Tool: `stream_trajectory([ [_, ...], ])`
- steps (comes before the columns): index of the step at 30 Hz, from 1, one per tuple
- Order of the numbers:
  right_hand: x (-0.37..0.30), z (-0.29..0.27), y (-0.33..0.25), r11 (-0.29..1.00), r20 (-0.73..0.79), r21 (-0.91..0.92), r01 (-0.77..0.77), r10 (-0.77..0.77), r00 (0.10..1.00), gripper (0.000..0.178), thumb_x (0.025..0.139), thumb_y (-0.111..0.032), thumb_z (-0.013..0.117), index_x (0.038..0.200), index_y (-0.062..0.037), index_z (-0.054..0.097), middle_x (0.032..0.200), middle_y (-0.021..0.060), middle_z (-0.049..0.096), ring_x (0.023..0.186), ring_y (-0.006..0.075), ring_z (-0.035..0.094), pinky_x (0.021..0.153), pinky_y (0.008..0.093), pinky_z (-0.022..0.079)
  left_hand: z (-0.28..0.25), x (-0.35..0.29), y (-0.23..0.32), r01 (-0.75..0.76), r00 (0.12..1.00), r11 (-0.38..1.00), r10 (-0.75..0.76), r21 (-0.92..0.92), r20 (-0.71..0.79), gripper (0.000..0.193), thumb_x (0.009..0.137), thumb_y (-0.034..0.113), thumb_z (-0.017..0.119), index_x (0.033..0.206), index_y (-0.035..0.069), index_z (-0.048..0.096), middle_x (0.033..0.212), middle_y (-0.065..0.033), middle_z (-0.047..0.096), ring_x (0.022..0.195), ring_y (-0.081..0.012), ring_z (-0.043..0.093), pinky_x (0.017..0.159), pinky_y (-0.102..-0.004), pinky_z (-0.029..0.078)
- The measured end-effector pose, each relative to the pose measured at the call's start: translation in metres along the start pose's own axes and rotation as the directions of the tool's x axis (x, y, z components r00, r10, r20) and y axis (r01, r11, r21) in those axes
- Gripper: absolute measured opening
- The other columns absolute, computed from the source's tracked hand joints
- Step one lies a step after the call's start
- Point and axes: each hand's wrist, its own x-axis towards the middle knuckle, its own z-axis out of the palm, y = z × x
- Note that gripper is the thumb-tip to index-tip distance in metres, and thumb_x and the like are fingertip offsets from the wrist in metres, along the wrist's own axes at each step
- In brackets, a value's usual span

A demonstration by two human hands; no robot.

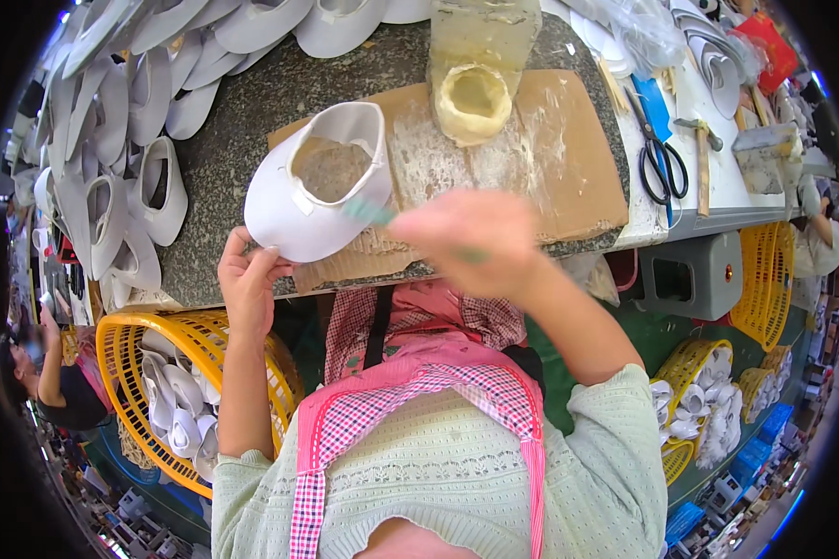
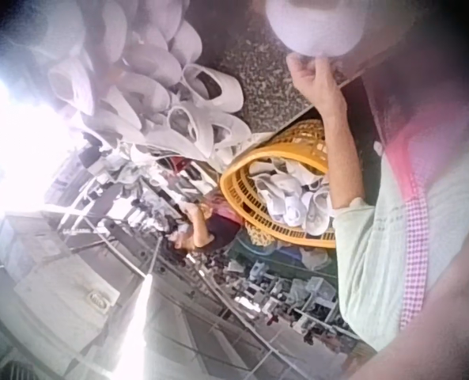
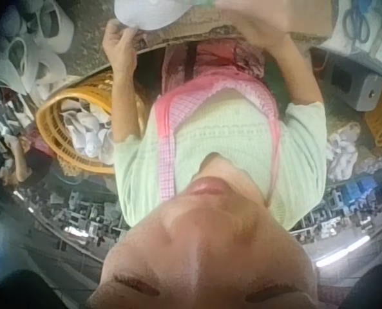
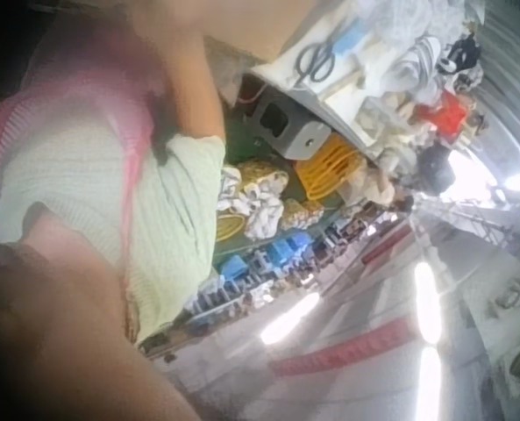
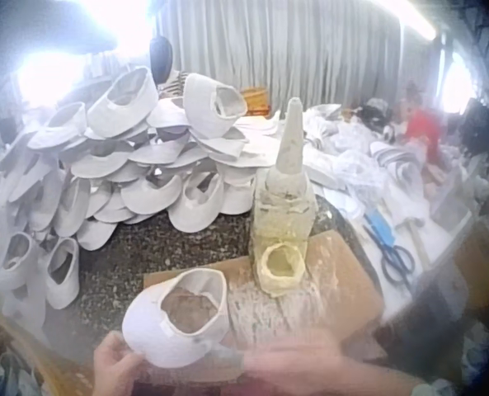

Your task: The person applies glue to shoe components using a small brush and places the coated pieces into a basket.

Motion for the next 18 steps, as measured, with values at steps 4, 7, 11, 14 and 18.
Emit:
stream_trajectory([
  [4, -0.006, 0.015, 0.034, 0.993, 0.151, -0.102, 0.059, -0.043, 0.988, 0.019, 0.066, 0.001, 0.062, 0.084, -0.0069, 0.064, 0.070, 0.0073, 0.060, 0.060, 0.0195, 0.059, 0.052, 0.0274, 0.047, 0.005, 0.004, 0.006, 0.013, 1.000, 0.997, -0.013, 0.072, -0.001, 0.015, 0.079, -0.004, 0.049, 0.092, 0.002, 0.046, 0.075, -0.0094, 0.062, 0.063, -0.0147, 0.062, 0.055, -0.0212, 0.050],
  [7, 0.004, 0.006, 0.053, 0.971, -0.154, -0.147, -0.189, 0.166, 0.974, 0.020, 0.066, 0.000, 0.063, 0.084, -0.0082, 0.064, 0.071, 0.0067, 0.061, 0.060, 0.0193, 0.060, 0.051, 0.0283, 0.047, 0.002, 0.006, 0.005, 0.019, 1.000, 0.999, -0.018, 0.046, -0.024, 0.015, 0.078, -0.004, 0.049, 0.092, 0.002, 0.046, 0.075, -0.0095, 0.062, 0.064, -0.0147, 0.062, 0.055, -0.0210, 0.050],
  [11, 0.005, 0.007, 0.023, 0.993, 0.110, 0.075, -0.087, 0.079, 0.991, 0.018, 0.069, 0.000, 0.064, 0.086, -0.0056, 0.062, 0.075, 0.0112, 0.062, 0.063, 0.0243, 0.061, 0.055, 0.0280, 0.048, 0.010, 0.005, 0.008, 0.020, 1.000, 0.997, -0.019, 0.074, -0.014, 0.015, 0.078, -0.003, 0.050, 0.091, 0.003, 0.047, 0.075, -0.0092, 0.062, 0.063, -0.0142, 0.062, 0.055, -0.0206, 0.050],
  [14, 0.007, 0.006, 0.059, 0.968, -0.082, -0.038, -0.250, 0.246, 0.966, 0.013, 0.072, -0.003, 0.064, 0.085, -0.0032, 0.062, 0.079, 0.0100, 0.064, 0.065, 0.0182, 0.062, 0.057, 0.0263, 0.048, 0.015, 0.007, 0.012, 0.028, 1.000, 0.995, -0.028, 0.091, 0.001, 0.015, 0.079, -0.003, 0.050, 0.092, 0.003, 0.048, 0.076, -0.0089, 0.062, 0.063, -0.0131, 0.061, 0.056, -0.0205, 0.050],
  [18, 0.025, -0.037, 0.057, 0.948, -0.310, -0.097, -0.302, 0.259, 0.915, 0.011, 0.075, -0.003, 0.062, 0.086, -0.0016, 0.062, 0.078, 0.0076, 0.064, 0.064, 0.0123, 0.061, 0.054, 0.0232, 0.046, 0.013, 0.006, 0.039, -0.140, 0.989, 0.958, 0.126, 0.251, 0.072, 0.018, 0.077, -0.002, 0.051, 0.095, 0.000, 0.050, 0.086, -0.0089, 0.061, 0.079, -0.0150, 0.060, 0.070, -0.0241, 0.047],
])
